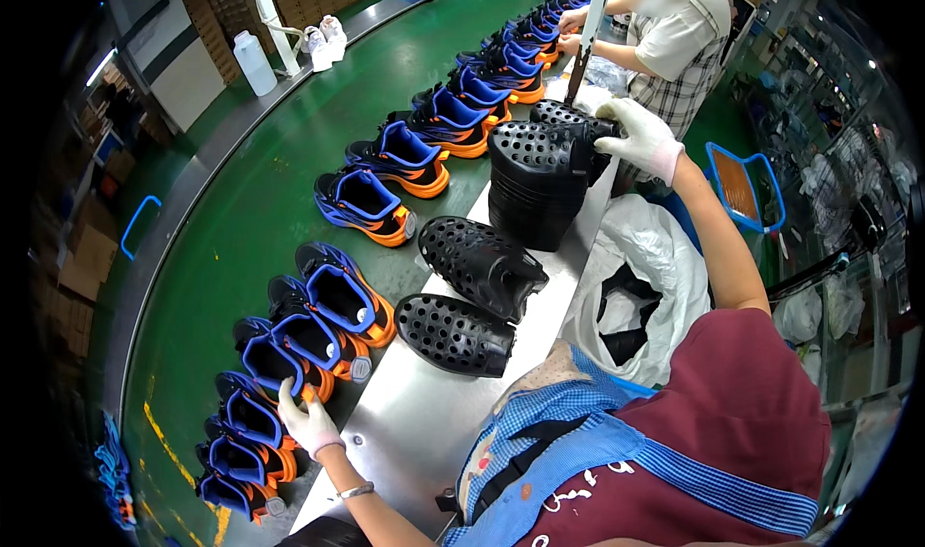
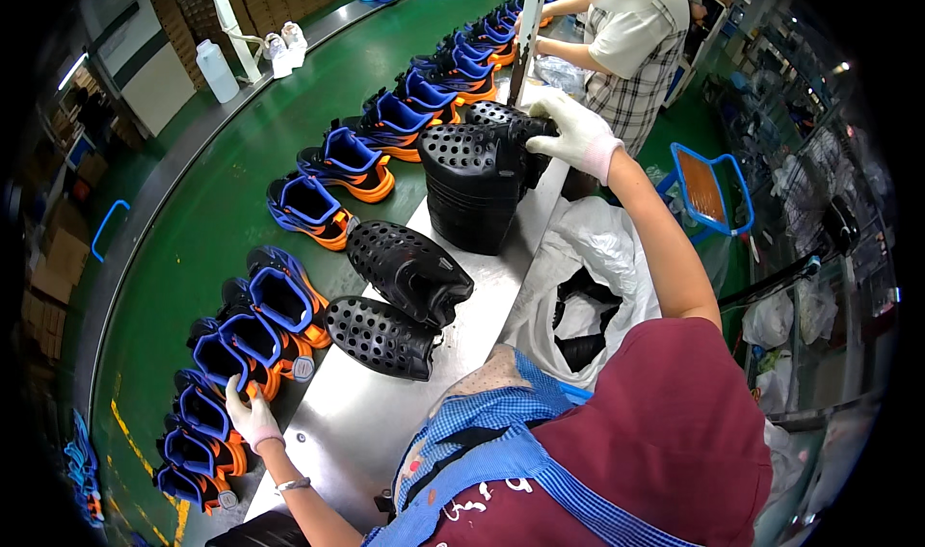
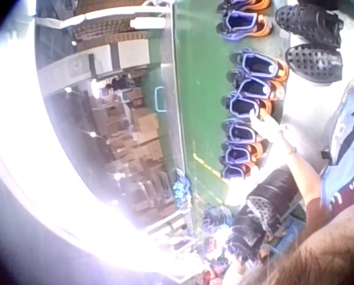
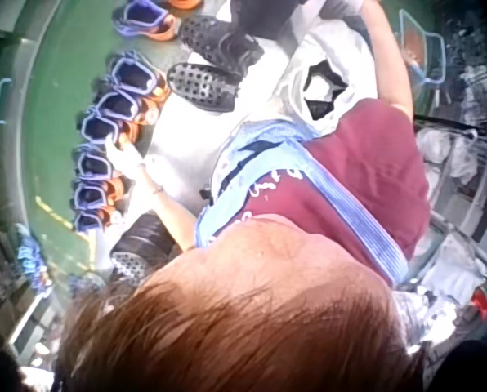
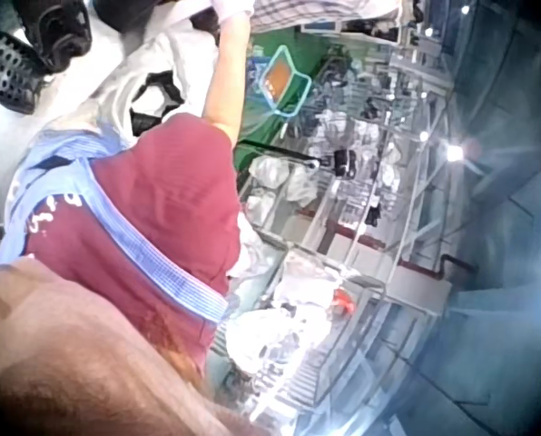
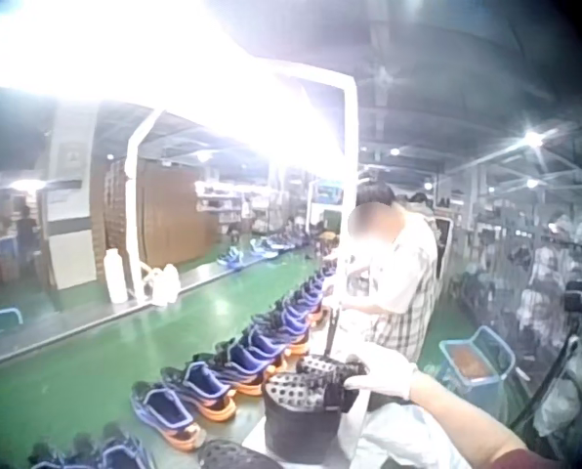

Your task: The person inserts black plastic shoe inserts into blue and orange slip-on shoes on a factory assembly line. They repeatedly pick up inserts from a white sack and place them into the shoes arranged on a green conveyor belt.

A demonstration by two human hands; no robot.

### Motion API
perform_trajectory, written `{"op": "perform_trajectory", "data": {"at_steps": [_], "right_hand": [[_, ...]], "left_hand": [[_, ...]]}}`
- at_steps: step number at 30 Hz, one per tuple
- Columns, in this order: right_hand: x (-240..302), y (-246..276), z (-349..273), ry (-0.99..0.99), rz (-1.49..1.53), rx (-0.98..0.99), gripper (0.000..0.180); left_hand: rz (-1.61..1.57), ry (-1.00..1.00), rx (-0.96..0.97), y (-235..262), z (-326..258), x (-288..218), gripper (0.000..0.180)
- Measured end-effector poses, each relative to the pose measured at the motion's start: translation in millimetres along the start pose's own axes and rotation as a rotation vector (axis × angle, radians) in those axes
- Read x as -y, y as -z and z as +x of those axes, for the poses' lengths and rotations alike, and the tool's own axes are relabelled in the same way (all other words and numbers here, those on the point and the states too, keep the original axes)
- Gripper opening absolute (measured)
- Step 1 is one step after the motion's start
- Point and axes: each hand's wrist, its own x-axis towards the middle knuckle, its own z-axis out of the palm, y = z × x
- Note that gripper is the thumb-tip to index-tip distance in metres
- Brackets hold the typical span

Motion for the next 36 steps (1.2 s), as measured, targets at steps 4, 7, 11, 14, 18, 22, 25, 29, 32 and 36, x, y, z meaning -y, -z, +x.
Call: {"op": "perform_trajectory", "data": {"at_steps": [4, 7, 11, 14, 18, 22, 25, 29, 32, 36], "right_hand": [[-6, -1, 1, 0.070, -0.088, -0.034, 0.039], [-7, 2, 1, 0.105, -0.118, -0.043, 0.039], [-1, 21, 5, 0.046, -0.056, -0.031, 0.035], [12, 37, 11, -0.008, -0.110, -0.032, 0.034], [2, 41, 24, -0.009, -0.157, -0.124, 0.033], [47, 60, 39, 0.081, -0.004, -0.255, 0.036], [132, 40, 36, 0.328, 0.195, -0.233, 0.037], [249, -9, 11, 0.691, 0.348, 0.130, 0.036], [310, -43, -5, 0.991, 0.457, 0.350, 0.036], [351, -86, -17, 0.949, 0.329, 0.554, 0.043]], "left_hand": [[0.108, -0.171, -0.134, -10, 3, -15, 0.040], [0.158, -0.169, -0.140, -9, 1, -11, 0.039], [0.098, -0.088, -0.056, 1, -5, 0, 0.051], [0.044, -0.055, 0.051, 12, -10, -1, 0.063], [0.079, -0.106, 0.091, 21, -14, 0, 0.069], [-0.008, -0.202, -0.120, 38, -16, -6, 0.057], [-0.392, -0.283, -0.113, 48, -20, -47, 0.051], [-0.964, -0.153, 0.394, 35, -36, -103, 0.068], [-1.435, -0.138, 0.668, 22, -51, -97, 0.087], [-1.585, -0.003, 0.617, 33, -60, -79, 0.071]]}}
